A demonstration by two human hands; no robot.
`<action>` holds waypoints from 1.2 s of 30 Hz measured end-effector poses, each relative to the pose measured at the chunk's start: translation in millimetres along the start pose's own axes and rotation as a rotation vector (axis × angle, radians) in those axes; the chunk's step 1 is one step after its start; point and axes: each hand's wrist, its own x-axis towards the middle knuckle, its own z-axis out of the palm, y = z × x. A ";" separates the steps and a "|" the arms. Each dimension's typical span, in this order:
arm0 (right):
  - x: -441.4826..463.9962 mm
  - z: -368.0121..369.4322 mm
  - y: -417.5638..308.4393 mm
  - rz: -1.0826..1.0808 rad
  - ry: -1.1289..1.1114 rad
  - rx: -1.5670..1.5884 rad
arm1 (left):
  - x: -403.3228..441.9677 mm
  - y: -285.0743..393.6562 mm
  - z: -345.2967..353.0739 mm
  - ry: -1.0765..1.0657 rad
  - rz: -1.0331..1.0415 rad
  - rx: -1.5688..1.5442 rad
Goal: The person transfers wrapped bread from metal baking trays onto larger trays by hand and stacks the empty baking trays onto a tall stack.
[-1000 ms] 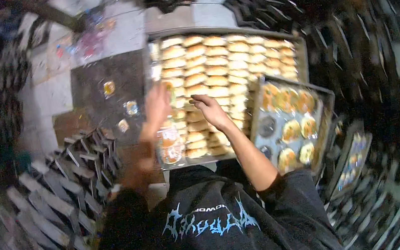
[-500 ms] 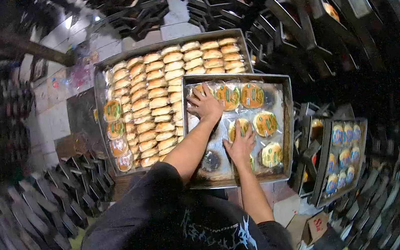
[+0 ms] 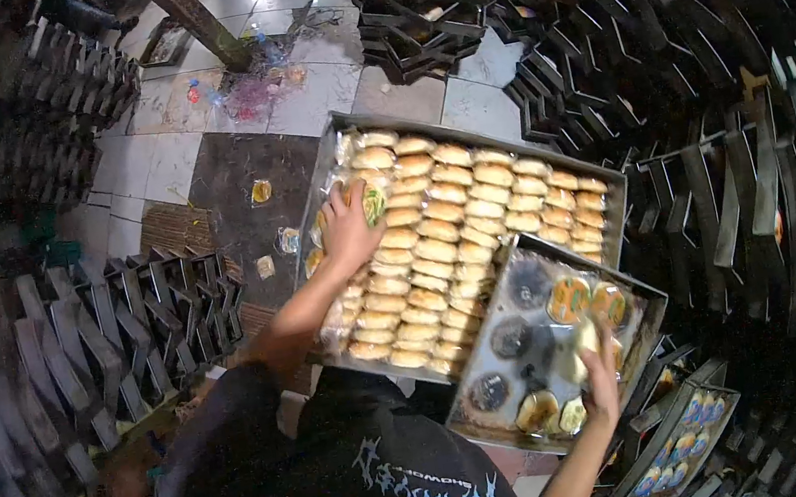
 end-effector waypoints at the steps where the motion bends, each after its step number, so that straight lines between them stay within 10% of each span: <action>1: 28.1 49.2 -11.9 -0.078 -0.052 -0.172 | 22.7 -27.0 18.5 -0.010 0.001 -0.013; 7: 220.5 371.7 -34.3 -0.148 -0.293 -0.505 | 68.0 -100.8 53.6 0.093 0.085 0.297; 10: 264.7 474.3 -27.1 -0.046 0.051 -1.052 | 77.8 -105.7 69.1 -0.068 -0.052 0.868; 12: 282.8 505.5 -6.5 -0.068 0.201 -1.089 | 88.1 -135.6 114.4 0.326 -0.064 1.103; 14: 290.7 513.7 -1.3 -0.108 0.217 -0.957 | 78.0 -111.6 87.5 0.305 -0.020 0.119; 15: 293.3 510.8 0.6 -0.157 0.224 -0.827 | 79.2 -113.6 86.4 0.329 -0.025 0.361; 21: 238.2 384.9 55.0 -0.285 0.106 0.195 | 102.6 -96.2 60.6 0.043 0.282 0.406; 26: 60.4 197.4 79.0 -0.272 -0.019 -0.041 | 88.8 -51.3 57.2 0.084 0.076 0.592; 30: -49.4 26.5 141.0 -0.359 0.553 -0.606 | -74.3 49.2 101.9 0.274 0.345 0.064; 34: -114.8 -84.5 209.5 -0.263 0.875 -0.717 | -277.0 145.7 156.7 -0.470 0.463 -0.271; 36: -115.1 -115.7 214.9 -0.261 0.924 -0.605 | -349.9 173.7 217.8 -0.296 0.597 -0.210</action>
